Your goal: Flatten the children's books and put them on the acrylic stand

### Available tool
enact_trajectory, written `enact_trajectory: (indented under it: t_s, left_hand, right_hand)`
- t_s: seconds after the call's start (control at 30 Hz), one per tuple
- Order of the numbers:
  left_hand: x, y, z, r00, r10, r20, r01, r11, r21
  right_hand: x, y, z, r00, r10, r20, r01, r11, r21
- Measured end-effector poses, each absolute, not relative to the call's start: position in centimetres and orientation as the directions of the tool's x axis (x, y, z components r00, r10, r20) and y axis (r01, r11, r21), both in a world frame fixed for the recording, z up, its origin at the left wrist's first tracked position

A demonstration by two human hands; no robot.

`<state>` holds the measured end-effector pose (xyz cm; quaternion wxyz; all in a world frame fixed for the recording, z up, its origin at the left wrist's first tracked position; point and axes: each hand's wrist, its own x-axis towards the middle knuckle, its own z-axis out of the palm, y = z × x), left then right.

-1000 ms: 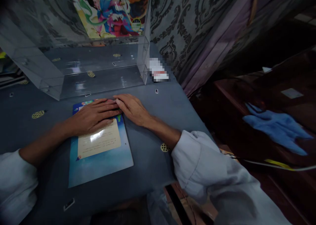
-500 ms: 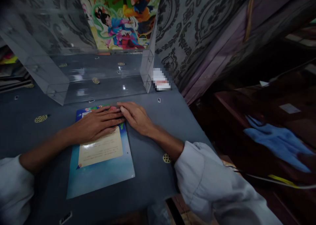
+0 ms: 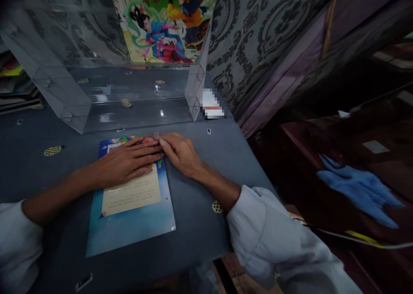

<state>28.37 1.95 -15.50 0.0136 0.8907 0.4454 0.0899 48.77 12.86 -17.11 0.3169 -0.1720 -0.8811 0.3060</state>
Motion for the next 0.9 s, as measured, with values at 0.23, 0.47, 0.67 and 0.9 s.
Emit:
enact_trajectory:
  t_s: [0.23, 0.47, 0.67, 0.9]
  left_hand:
    - [30.5, 0.1, -15.9, 0.533, 0.833, 0.147, 0.833, -0.547, 0.085]
    - [30.5, 0.1, -16.4, 0.509, 0.843, 0.174, 0.846, -0.528, 0.079]
    - [29.4, 1.2, -16.2, 0.526, 0.823, 0.213, 0.822, -0.556, 0.118]
    - [29.6, 0.9, -16.3, 0.523, 0.829, 0.201, 0.837, -0.543, 0.062]
  right_hand:
    - [48.9, 12.7, -17.0, -0.749, 0.483, 0.454, 0.1, 0.759, -0.643]
    - [48.9, 12.6, -16.9, -0.769, 0.474, 0.428, 0.099, 0.751, -0.653]
    - [48.7, 12.6, -17.2, -0.792, 0.424, 0.439, 0.055, 0.766, -0.64]
    - [48.8, 12.3, -17.3, -0.784, 0.429, 0.449, 0.084, 0.79, -0.608]
